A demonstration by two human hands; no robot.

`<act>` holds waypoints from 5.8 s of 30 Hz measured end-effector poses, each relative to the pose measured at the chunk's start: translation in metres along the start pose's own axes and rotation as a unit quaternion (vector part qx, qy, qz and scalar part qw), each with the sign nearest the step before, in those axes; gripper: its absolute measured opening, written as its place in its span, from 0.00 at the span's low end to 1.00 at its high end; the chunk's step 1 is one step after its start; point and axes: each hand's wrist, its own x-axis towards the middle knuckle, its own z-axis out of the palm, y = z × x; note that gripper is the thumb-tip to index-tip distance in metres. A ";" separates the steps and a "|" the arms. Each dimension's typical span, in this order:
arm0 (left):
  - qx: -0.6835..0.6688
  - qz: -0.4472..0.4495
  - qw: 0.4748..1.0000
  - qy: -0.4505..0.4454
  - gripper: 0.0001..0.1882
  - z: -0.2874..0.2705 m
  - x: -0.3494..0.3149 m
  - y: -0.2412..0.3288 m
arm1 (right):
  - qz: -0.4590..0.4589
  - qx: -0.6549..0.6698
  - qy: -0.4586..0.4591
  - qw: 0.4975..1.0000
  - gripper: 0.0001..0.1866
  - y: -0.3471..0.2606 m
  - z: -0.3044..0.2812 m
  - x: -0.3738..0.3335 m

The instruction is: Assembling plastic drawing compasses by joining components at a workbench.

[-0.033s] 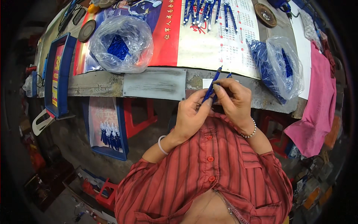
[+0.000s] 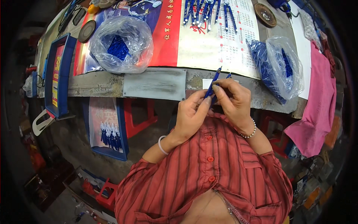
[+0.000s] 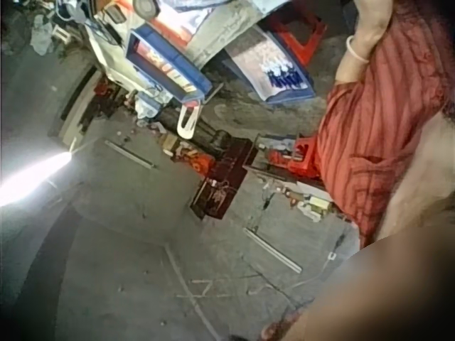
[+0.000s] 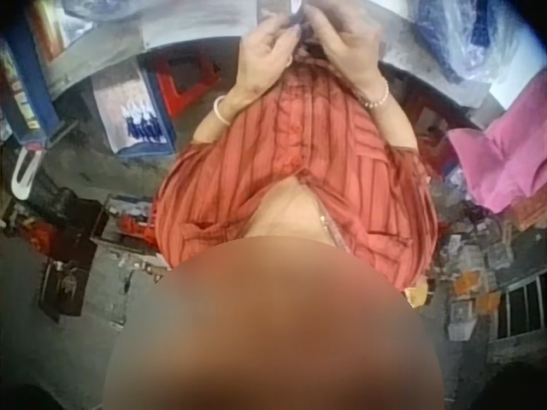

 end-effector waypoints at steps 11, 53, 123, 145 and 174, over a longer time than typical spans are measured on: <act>0.068 0.047 0.997 -0.012 0.09 0.010 -0.002 0.007 | 0.267 0.369 -0.018 0.890 0.05 -0.001 0.002 -0.012; 0.095 0.080 0.992 -0.018 0.11 0.029 0.003 0.007 | 0.156 0.328 0.021 0.932 0.06 0.007 0.002 -0.013; 0.052 0.025 0.998 0.026 0.14 0.022 -0.003 -0.005 | 0.187 0.343 -0.002 0.920 0.07 0.009 0.002 -0.034; -0.115 -0.043 0.992 0.005 0.21 0.021 -0.001 -0.002 | 0.218 0.376 -0.008 0.901 0.13 0.014 -0.019 0.000; 0.164 0.177 0.970 -0.007 0.25 0.041 0.007 -0.016 | -0.110 -0.121 0.092 0.982 0.07 0.006 -0.020 0.000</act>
